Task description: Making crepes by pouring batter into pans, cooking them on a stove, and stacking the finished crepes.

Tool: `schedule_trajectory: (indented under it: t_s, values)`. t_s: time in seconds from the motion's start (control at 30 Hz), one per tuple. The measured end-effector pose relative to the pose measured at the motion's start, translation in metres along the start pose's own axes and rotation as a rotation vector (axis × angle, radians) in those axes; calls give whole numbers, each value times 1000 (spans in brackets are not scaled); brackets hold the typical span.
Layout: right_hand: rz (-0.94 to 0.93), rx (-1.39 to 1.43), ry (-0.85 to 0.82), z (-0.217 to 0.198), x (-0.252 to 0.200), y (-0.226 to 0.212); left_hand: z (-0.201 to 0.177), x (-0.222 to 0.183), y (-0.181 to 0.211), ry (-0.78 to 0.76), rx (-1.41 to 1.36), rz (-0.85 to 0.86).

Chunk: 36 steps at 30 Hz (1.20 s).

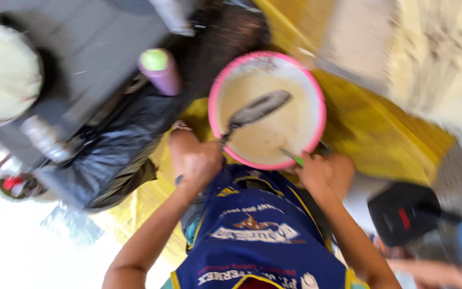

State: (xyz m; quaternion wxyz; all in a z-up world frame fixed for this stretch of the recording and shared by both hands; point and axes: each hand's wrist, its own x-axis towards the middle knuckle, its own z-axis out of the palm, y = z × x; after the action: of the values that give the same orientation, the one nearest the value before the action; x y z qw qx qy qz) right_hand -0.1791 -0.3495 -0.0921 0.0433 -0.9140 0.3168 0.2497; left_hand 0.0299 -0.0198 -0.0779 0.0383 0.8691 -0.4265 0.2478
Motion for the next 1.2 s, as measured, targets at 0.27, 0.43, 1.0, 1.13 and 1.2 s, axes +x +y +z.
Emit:
schedule_trajectory:
  t_s: [0.27,0.43,1.0,1.13,1.2]
  values:
    - [-828,782,160,-163,-59,-239,34,-21,1,-319,-529,-561]
    - [-460,1340,-928,-188,-61,-447,26,-22,-44,-115,-811,-850]
    - [-843,1707,-1132,-365,-58,-381,-112,1,-213,578,-1545,-1456]
    - [-729,1645,-838,-347,-34,-266,-90,-25,-265,767,-1515,-1566]
    - [-699,1555,-639,-316,-21,-209,-88,-31,-274,752,-1555,-1613]
